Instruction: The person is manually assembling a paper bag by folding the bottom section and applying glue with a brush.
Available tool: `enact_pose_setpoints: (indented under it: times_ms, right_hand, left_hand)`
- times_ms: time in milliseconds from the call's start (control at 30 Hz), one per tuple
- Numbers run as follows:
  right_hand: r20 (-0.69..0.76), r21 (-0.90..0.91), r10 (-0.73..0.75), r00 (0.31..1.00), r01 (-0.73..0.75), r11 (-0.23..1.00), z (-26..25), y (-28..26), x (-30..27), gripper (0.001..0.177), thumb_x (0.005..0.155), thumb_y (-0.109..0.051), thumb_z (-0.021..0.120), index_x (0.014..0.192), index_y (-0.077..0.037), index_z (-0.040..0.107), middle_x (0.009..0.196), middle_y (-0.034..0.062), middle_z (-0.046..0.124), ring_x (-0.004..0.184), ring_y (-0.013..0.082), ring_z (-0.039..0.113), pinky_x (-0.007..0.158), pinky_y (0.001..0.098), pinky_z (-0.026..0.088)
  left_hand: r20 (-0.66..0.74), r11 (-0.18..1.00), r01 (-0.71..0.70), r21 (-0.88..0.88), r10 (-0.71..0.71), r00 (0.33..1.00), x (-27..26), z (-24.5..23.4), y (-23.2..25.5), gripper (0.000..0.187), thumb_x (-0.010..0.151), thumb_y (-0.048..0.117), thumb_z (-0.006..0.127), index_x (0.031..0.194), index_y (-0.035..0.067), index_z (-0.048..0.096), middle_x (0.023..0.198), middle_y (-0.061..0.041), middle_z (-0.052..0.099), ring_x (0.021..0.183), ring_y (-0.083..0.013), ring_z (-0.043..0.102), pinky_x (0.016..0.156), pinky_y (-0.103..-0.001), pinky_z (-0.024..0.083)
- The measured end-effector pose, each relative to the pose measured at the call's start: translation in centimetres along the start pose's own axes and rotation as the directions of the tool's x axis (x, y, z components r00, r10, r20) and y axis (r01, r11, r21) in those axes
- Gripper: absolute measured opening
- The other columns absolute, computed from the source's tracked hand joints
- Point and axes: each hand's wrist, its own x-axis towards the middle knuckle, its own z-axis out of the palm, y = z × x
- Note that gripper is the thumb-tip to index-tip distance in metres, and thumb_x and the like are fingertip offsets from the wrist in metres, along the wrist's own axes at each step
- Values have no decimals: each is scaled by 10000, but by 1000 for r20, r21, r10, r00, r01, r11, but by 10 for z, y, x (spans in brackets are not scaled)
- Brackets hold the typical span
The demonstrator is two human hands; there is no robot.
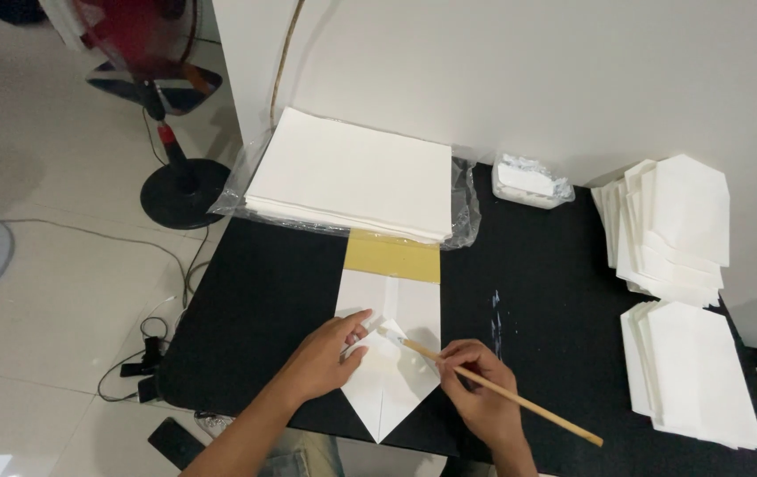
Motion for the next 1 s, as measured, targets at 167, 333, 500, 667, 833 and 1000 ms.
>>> enact_pose_setpoints:
  times_ms: [167, 333, 500, 667, 833, 1000]
  right_hand:
    - [-34, -60, 22, 999, -24, 998, -4, -2, -1, 91, 805, -37, 768, 813, -102, 705, 928, 90, 732, 823, 148, 737, 740, 265, 649]
    - [-86, 30, -20, 996, 22, 999, 0, -5, 3, 134, 802, 52, 736, 807, -77, 698, 900, 96, 720, 774, 134, 707, 614, 212, 580]
    - [-21, -117, -4, 1000, 2, 993, -1, -3, 7, 110, 800, -27, 758, 849, -100, 691, 916, 90, 727, 809, 157, 736, 746, 273, 656]
    - [-55, -24, 12, 998, -13, 1000, -2, -4, 9, 89, 826, -6, 733, 826, -84, 692, 889, 90, 718, 774, 148, 704, 697, 261, 613]
    - [-36, -9, -40, 999, 40, 999, 0, 6, 11, 95, 835, -19, 755, 879, -81, 698, 938, 99, 729, 817, 152, 737, 718, 240, 649]
    - [-97, 7, 82, 992, -81, 997, -3, -9, 7, 97, 836, 29, 723, 831, -64, 694, 871, 93, 726, 674, 128, 684, 577, 227, 604]
  left_hand:
    - [-19, 999, -46, 3, 46, 999, 1, 4, -6, 604, 973, 214, 623, 1549, 167, 446, 1238, -26, 669, 1051, -189, 612, 936, -357, 511]
    - [-25, 997, -72, 22, 73, 997, 0, 1, -3, 586, 972, 215, 626, 1534, 152, 475, 1254, -47, 688, 1046, -211, 629, 920, -365, 522]
    - [-50, 989, -148, 19, 149, 988, 3, 5, -13, 467, 981, 222, 612, 1441, 141, 596, 1312, -70, 676, 1059, -210, 630, 923, -355, 508]
    - [-14, 994, -111, 6, 111, 994, 2, 4, -11, 500, 989, 226, 609, 1483, 164, 556, 1347, -63, 662, 1088, -204, 618, 935, -351, 511]
    - [-23, 995, -94, -23, 93, 995, 2, 3, -8, 482, 976, 220, 624, 1454, 173, 593, 1304, -55, 674, 1073, -198, 627, 918, -343, 516]
    - [-44, 994, -99, -37, 97, 994, 2, 5, -11, 473, 974, 214, 635, 1445, 177, 603, 1292, -36, 676, 1054, -182, 623, 884, -331, 528]
